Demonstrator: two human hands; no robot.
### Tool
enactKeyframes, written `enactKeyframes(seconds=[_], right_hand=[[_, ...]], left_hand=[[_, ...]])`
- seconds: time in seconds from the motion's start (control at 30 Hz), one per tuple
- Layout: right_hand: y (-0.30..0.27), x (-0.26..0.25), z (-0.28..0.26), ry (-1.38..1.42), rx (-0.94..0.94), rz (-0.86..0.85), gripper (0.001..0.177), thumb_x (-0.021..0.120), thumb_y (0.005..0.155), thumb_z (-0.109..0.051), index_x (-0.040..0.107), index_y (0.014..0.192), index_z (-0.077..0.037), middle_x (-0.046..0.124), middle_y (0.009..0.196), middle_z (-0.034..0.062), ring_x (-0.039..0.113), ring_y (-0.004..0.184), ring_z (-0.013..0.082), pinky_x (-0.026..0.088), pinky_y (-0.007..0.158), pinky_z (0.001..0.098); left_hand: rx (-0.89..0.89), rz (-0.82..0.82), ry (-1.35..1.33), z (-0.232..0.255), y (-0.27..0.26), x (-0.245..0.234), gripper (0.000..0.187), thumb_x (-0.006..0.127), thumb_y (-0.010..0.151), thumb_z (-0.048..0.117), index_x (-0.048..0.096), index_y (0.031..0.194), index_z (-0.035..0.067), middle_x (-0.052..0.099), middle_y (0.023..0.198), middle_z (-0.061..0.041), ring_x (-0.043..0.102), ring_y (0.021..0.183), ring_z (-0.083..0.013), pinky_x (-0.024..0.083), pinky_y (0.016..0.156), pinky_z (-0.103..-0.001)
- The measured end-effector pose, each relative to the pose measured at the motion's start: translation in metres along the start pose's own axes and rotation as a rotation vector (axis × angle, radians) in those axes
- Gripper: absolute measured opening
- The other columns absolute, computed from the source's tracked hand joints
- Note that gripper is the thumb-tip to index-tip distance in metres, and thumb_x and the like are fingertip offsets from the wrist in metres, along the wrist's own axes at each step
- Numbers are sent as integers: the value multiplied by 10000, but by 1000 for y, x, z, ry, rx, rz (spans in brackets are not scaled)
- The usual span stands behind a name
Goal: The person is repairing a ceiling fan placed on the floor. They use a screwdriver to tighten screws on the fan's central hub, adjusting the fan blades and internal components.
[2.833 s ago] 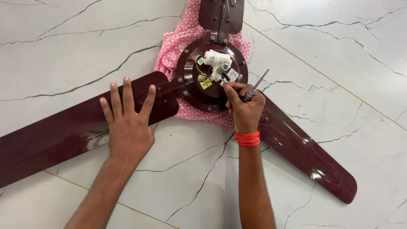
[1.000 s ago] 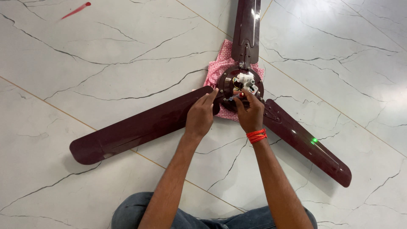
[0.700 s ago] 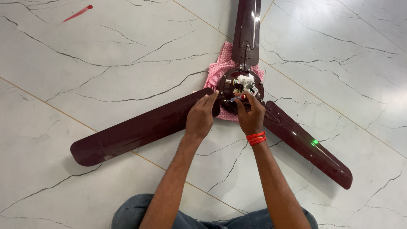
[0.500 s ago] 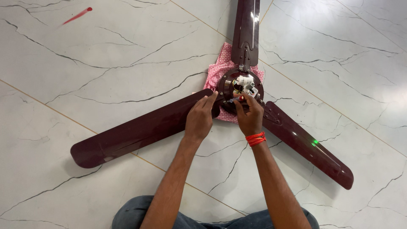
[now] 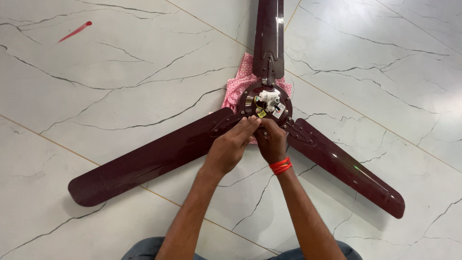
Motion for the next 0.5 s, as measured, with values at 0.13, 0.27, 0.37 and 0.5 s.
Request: enactKeyframes(seconds=[0.13, 0.27, 0.37, 0.5], right_hand=[[-25, 7, 12, -67, 80, 103, 175, 711, 907, -40, 681, 1078, -16, 657, 1379, 128, 678, 1172, 285, 574, 931, 378], [-64, 19, 26, -398, -1, 116, 76, 686, 961, -98, 676, 943, -25, 486, 1575, 146, 373, 1518, 342, 323, 1235, 499], [-85, 31, 46, -464, 20, 30, 108, 650, 993, -125, 681, 964, -26, 361, 1652, 141, 256, 1569, 357, 276, 1263, 499], [-90, 41, 54, -569, 0, -19, 159, 592, 1027, -153, 697, 1024, -34, 269, 1699, 110, 191, 1592, 354, 264, 1269, 494]], left_hand=[[-82, 56, -29, -9, -4, 9, 398, 710, 917, 71, 680, 1309, 132, 683, 1330, -105, 706, 1149, -268, 623, 870, -343], [-34, 143, -10, -10, -9, 8, 270, 723, 922, 76, 724, 1192, 82, 734, 1235, -107, 739, 1077, -266, 627, 868, -344], [-10, 158, -20, -10, -13, 8, 242, 717, 930, 70, 717, 1171, 48, 733, 1230, -126, 734, 1079, -279, 624, 874, -353], [-13, 184, -36, -10, -12, 6, 215, 707, 959, 70, 711, 1172, 45, 738, 1217, -120, 737, 1096, -283, 624, 891, -346]])
Point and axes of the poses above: each hand's wrist, its own y-axis towards the middle knuckle, its own x-axis out of the palm, z = x × y, the point moved 7 cm from there along y, towards the middle knuckle
